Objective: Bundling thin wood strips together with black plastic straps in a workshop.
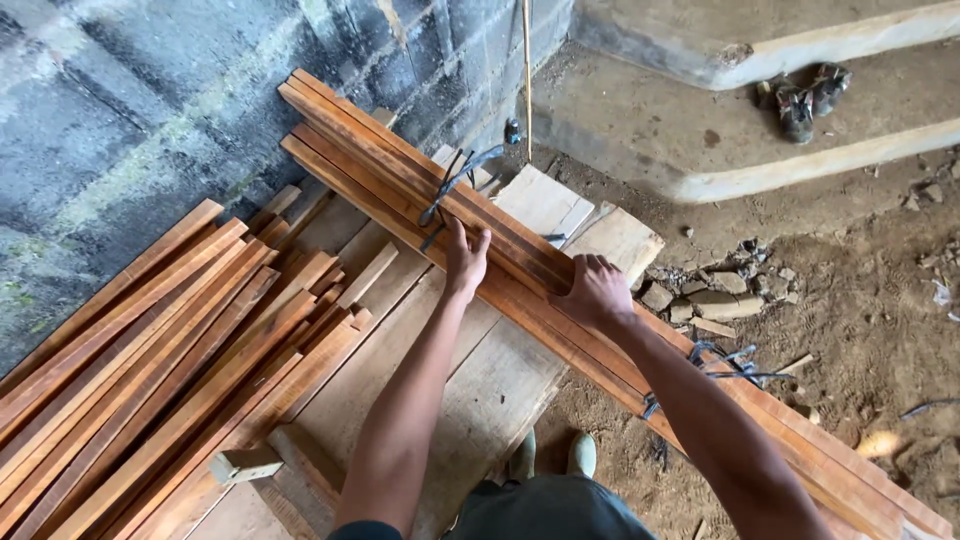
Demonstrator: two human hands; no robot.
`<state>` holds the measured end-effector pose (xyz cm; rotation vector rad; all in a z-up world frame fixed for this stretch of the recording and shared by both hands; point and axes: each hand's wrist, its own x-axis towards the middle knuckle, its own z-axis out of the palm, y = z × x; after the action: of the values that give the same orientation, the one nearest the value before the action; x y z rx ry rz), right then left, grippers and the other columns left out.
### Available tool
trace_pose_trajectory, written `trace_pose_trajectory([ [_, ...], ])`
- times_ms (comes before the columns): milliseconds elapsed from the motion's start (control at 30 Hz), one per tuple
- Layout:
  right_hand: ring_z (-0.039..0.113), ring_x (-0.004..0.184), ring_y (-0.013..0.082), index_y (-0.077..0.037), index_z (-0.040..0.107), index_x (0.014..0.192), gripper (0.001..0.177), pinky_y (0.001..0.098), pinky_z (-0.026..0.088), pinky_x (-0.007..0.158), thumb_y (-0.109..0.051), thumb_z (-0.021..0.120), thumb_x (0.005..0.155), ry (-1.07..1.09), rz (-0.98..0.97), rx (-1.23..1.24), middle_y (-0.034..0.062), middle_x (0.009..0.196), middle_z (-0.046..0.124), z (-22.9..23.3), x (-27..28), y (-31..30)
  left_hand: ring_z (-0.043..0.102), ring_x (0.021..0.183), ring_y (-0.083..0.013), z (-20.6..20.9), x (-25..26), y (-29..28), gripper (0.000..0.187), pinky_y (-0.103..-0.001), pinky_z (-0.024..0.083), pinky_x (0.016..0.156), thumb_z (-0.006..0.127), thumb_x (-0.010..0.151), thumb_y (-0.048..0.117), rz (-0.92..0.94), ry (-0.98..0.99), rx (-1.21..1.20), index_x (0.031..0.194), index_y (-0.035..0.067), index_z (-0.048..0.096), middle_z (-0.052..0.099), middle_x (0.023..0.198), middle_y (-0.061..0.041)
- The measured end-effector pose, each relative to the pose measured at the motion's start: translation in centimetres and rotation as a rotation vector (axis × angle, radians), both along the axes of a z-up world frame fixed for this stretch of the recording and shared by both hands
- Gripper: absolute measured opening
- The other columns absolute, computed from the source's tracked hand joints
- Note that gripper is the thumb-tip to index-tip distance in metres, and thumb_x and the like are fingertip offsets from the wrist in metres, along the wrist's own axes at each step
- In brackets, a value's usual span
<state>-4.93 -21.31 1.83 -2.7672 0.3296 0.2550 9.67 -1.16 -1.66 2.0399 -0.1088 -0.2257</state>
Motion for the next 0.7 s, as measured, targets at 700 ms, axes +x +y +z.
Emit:
trace_pose_trajectory([
  [700,0.069,0.115,0.0300,-0.009,0.063,0.118,0.081,0.0421,0.057,0.094,-0.078,0.065,0.077,-0.097,-0.022,-0.039,0.0131,0.111,0.070,-1.8,0.4,-0.6,0.036,0.143,-0.0533,1.8,-0.8,-0.2,0.083,-0.054,0.064,0.090,0.057,0.106,0.024,0.023,0.165,-0.225,0.165,0.004,0.001,0.015,0.161,-0.043],
])
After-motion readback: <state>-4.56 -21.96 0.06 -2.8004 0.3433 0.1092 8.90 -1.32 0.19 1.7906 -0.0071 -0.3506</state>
